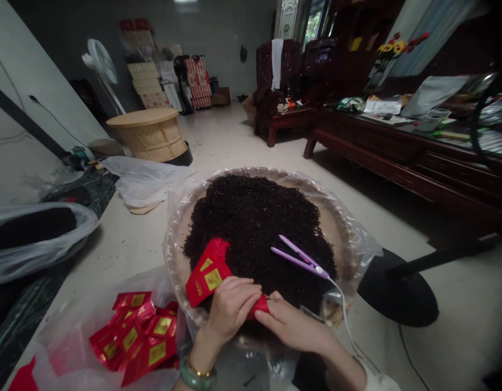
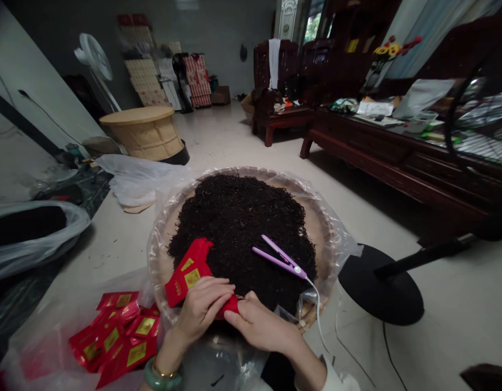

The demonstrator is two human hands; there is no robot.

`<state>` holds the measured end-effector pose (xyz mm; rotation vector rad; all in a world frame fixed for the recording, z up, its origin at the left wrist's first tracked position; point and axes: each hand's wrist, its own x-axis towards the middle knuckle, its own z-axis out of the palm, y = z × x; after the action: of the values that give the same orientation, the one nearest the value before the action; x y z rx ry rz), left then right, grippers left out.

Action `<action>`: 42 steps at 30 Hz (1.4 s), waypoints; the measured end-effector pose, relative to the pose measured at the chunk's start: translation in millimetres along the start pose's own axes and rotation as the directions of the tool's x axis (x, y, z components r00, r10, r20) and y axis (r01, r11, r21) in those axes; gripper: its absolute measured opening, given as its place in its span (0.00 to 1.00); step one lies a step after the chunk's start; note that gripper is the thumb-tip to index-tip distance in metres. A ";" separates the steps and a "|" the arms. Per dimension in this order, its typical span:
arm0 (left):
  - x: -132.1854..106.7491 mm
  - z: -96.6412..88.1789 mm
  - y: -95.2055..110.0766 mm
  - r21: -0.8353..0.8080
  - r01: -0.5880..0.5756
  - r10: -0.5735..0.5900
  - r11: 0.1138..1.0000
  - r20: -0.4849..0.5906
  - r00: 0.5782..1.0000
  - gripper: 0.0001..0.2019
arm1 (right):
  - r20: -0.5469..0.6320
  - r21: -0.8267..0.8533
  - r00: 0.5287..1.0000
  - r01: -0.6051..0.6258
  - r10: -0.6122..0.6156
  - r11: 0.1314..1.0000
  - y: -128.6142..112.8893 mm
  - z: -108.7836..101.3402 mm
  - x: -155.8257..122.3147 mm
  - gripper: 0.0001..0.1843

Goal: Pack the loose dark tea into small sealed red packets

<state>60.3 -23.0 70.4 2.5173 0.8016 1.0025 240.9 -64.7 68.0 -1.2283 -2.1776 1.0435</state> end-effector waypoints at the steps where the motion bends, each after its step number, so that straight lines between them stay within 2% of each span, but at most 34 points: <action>1: -1.2 1.4 0.8 0.038 -0.008 0.009 0.999 -0.025 1.000 0.12 | -0.026 0.028 1.000 -0.009 0.009 1.000 1.5 -0.2 1.0 0.23; 3: -5.8 6.6 3.4 0.128 0.002 0.002 0.992 -0.034 0.999 0.17 | -0.088 0.109 0.996 0.007 0.002 0.994 4.9 -1.0 3.0 0.25; 6: -17.2 18.7 6.4 0.260 0.057 -0.063 0.964 0.013 0.998 0.28 | -0.154 0.184 0.988 0.041 -0.012 0.982 11.4 -0.3 4.7 0.27; 11: -33.1 33.4 4.0 0.317 0.153 -0.161 0.936 -0.002 0.987 0.29 | -0.153 0.182 0.987 -0.018 0.047 0.983 18.7 7.8 5.6 0.31; 14: -36.3 35.8 3.2 0.329 0.224 -0.229 0.917 -0.027 0.973 0.31 | -0.143 0.206 0.989 -0.017 0.047 0.978 12.9 8.0 9.0 0.33; 17: -38.3 37.1 1.1 0.314 0.256 -0.239 0.914 -0.094 0.967 0.32 | -0.150 0.275 0.988 0.006 0.037 0.961 0.5 1.8 13.5 0.35; 20: -40.8 35.7 -6.0 0.252 0.294 -0.246 0.922 -0.207 0.947 0.30 | -0.158 0.419 0.986 0.021 0.050 0.908 -4.1 -5.7 16.5 0.37; 22: -42.3 32.3 -12.4 0.209 0.339 -0.273 0.917 -0.290 0.917 0.27 | -0.242 0.487 0.966 0.038 0.093 0.873 3.8 -8.8 18.6 0.38; 23: -43.0 30.2 -15.5 0.191 0.367 -0.292 0.910 -0.331 0.897 0.24 | -0.315 0.476 0.941 0.043 0.125 0.878 10.9 -9.5 20.3 0.36; 25: -44.3 26.0 -20.3 0.160 0.424 -0.334 0.891 -0.401 0.853 0.20 | -0.455 0.341 0.879 0.023 0.143 0.940 27.6 -8.7 26.1 0.29; 26: -45.0 24.3 -22.0 0.146 0.448 -0.352 0.882 -0.427 0.833 0.19 | -0.483 0.220 0.869 0.002 0.107 0.975 35.5 -7.2 30.4 0.28; 28: -46.5 21.8 -24.2 0.120 0.480 -0.377 0.869 -0.467 0.800 0.17 | -0.423 -0.050 0.906 -0.047 0.021 0.998 46.2 -2.1 41.3 0.37; 30: -48.3 20.5 -26.1 0.098 0.499 -0.399 0.861 -0.477 0.783 0.18 | -0.288 -0.287 0.957 -0.074 -0.012 0.955 48.0 4.9 53.2 0.51; 32: -50.1 19.3 -28.7 0.075 0.520 -0.418 0.851 -0.502 0.757 0.18 | -0.196 -0.444 0.980 -0.066 -0.024 0.893 42.2 12.3 62.2 0.57; 34: -51.5 18.0 -32.1 0.043 0.544 -0.440 0.838 -0.536 0.720 0.19 | -0.145 -0.521 0.987 -0.013 -0.073 0.854 33.0 18.5 65.4 0.54; 36: -52.2 16.5 -35.2 0.010 0.571 -0.469 0.821 -0.558 0.684 0.19 | -0.089 -0.546 0.987 0.065 -0.135 0.835 25.1 23.0 62.3 0.45; 39: -51.1 15.2 -36.9 -0.025 0.603 -0.517 0.797 -0.545 0.660 0.20 | -0.019 -0.550 0.985 0.135 -0.173 0.824 20.5 26.8 52.0 0.31; 42: -48.2 16.1 -34.9 -0.063 0.604 -0.535 0.794 -0.543 0.647 0.20 | -0.051 -0.554 0.985 0.110 -0.165 0.825 21.3 28.9 44.5 0.36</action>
<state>29.5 -25.7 17.1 1.8137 1.7414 1.4466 209.9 -31.2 33.4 -1.2853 -2.5341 0.2794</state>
